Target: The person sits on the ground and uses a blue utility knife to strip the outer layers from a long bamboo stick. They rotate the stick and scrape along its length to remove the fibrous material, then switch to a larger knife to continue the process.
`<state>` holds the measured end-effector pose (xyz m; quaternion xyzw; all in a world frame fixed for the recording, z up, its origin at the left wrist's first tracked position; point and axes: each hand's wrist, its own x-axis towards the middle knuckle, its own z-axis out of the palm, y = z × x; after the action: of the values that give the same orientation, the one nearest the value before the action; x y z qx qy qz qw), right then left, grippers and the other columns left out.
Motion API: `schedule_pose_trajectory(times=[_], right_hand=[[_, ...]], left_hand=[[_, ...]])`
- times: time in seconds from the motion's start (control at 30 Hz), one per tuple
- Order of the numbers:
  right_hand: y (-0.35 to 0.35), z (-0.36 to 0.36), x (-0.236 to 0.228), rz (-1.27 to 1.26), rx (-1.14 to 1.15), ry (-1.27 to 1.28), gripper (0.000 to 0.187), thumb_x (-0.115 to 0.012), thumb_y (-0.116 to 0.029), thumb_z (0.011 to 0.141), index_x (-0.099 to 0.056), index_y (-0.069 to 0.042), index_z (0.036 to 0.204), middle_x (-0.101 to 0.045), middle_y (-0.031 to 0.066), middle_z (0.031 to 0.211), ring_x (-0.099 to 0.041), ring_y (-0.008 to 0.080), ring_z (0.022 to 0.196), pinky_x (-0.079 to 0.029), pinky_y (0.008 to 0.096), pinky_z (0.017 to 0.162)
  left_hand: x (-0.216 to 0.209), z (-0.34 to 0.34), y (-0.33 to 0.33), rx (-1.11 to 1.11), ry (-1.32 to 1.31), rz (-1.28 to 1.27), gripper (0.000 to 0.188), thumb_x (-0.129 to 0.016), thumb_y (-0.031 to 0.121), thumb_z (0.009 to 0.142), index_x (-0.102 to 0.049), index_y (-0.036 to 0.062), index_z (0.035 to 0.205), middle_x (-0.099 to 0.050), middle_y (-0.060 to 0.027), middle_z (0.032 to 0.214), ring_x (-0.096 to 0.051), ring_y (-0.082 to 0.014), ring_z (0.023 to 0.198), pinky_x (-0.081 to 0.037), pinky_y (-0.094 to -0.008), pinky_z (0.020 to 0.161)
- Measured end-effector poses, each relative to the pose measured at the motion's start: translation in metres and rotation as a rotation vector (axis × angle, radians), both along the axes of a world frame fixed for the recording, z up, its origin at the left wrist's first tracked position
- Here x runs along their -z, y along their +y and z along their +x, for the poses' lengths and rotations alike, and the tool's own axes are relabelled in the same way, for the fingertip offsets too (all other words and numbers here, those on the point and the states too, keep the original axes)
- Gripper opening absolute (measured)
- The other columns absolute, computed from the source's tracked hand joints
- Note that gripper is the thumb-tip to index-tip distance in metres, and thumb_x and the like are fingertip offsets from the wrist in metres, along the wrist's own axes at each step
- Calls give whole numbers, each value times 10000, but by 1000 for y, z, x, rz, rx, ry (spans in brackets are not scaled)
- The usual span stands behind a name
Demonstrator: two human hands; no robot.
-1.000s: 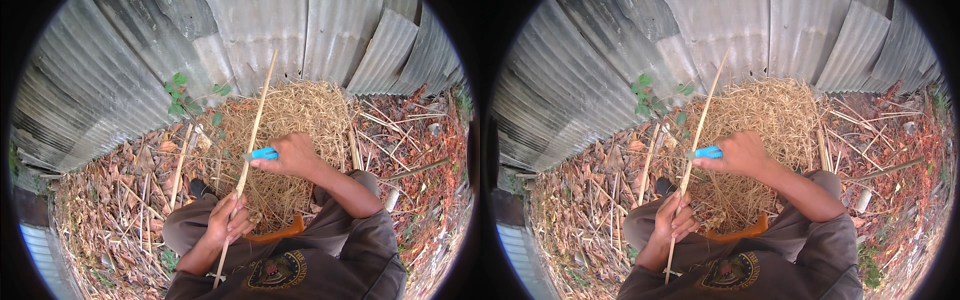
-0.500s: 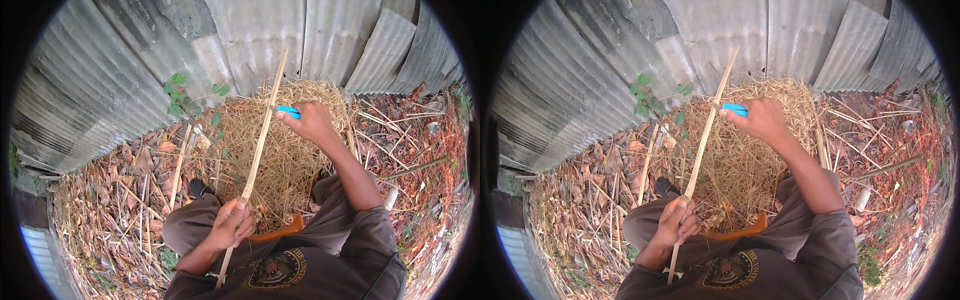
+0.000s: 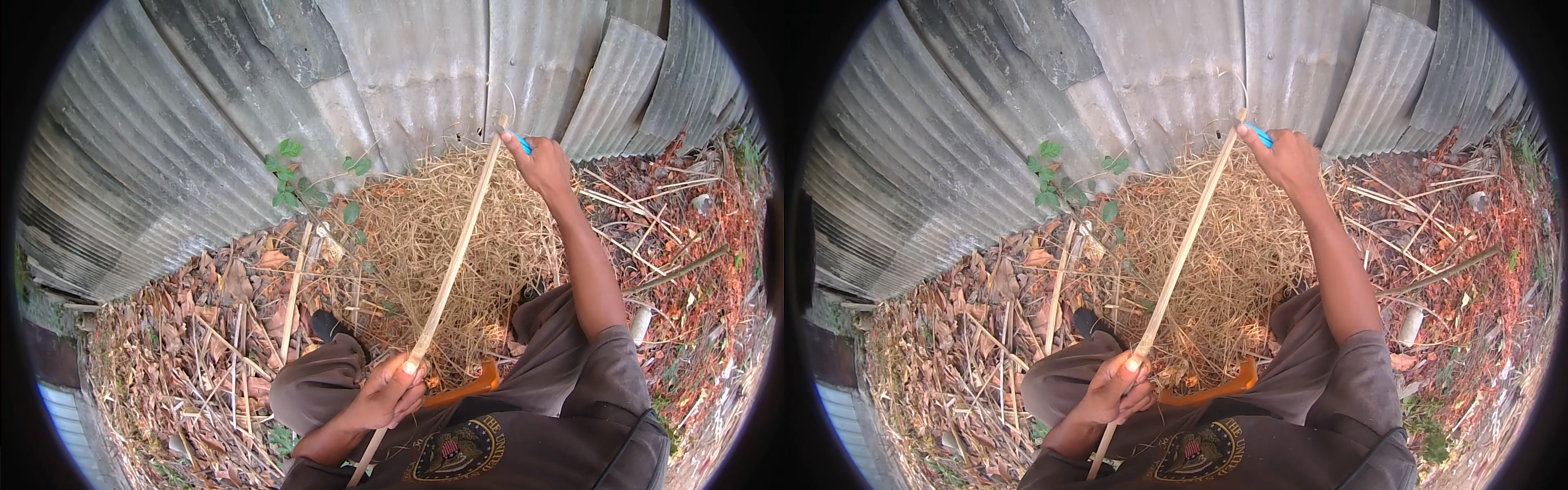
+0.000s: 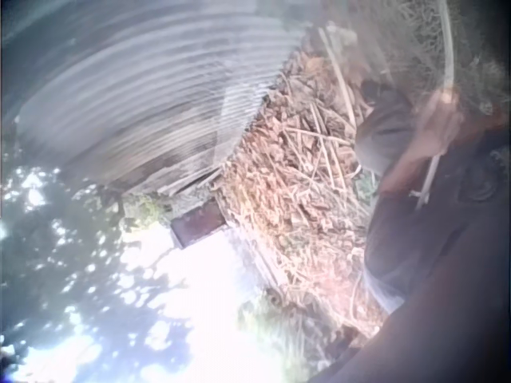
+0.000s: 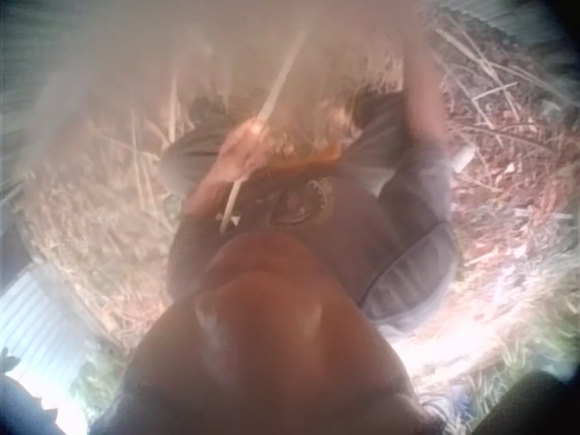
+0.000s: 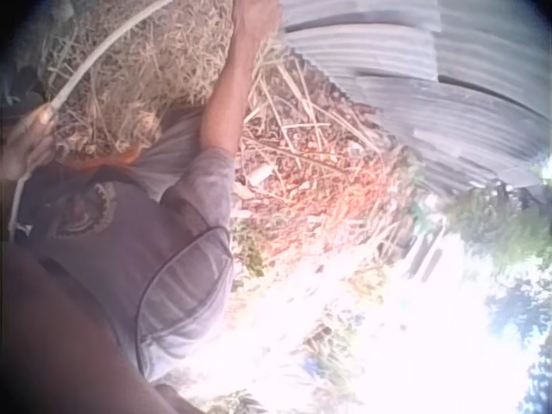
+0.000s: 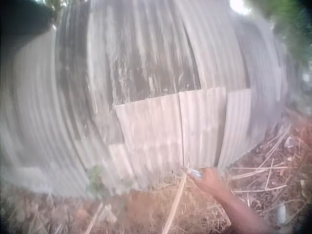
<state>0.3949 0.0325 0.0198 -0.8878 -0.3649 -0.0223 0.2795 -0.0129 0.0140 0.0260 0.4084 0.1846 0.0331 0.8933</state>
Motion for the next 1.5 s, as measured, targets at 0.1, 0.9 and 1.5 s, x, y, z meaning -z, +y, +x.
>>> schedule_pose_trajectory(times=[0.1, 0.9, 1.5], right_hand=[[-6, 41, 12, 91, 192, 140, 868, -367, -815, 798, -610, -8, 592, -599, 169, 586, -629, 329, 618, -471, 475, 622], [-19, -144, 28, 108, -743, -127, 708, -526, -748, 766, -612, -75, 563, -503, 91, 424, -556, 277, 405, -436, 400, 422], [-6, -116, 24, 77, -618, -81, 739, -506, -779, 752, -646, -74, 583, -510, 115, 432, -580, 289, 445, -455, 430, 465]], left_hand=[[3, 1, -1, 32, 52, 24, 335, -334, 368, 1034, -403, 72, 892, -344, 18, 516, -278, -58, 363, -249, -206, 335], [-1, 14, 15, -242, 38, -42, 338, -321, 382, 1034, -394, 93, 875, -301, 24, 490, -254, -89, 327, -249, -235, 376], [-3, 12, 17, -163, -45, -251, 303, -313, 362, 1038, -397, 113, 888, -301, 36, 471, -240, -75, 308, -252, -241, 422]])
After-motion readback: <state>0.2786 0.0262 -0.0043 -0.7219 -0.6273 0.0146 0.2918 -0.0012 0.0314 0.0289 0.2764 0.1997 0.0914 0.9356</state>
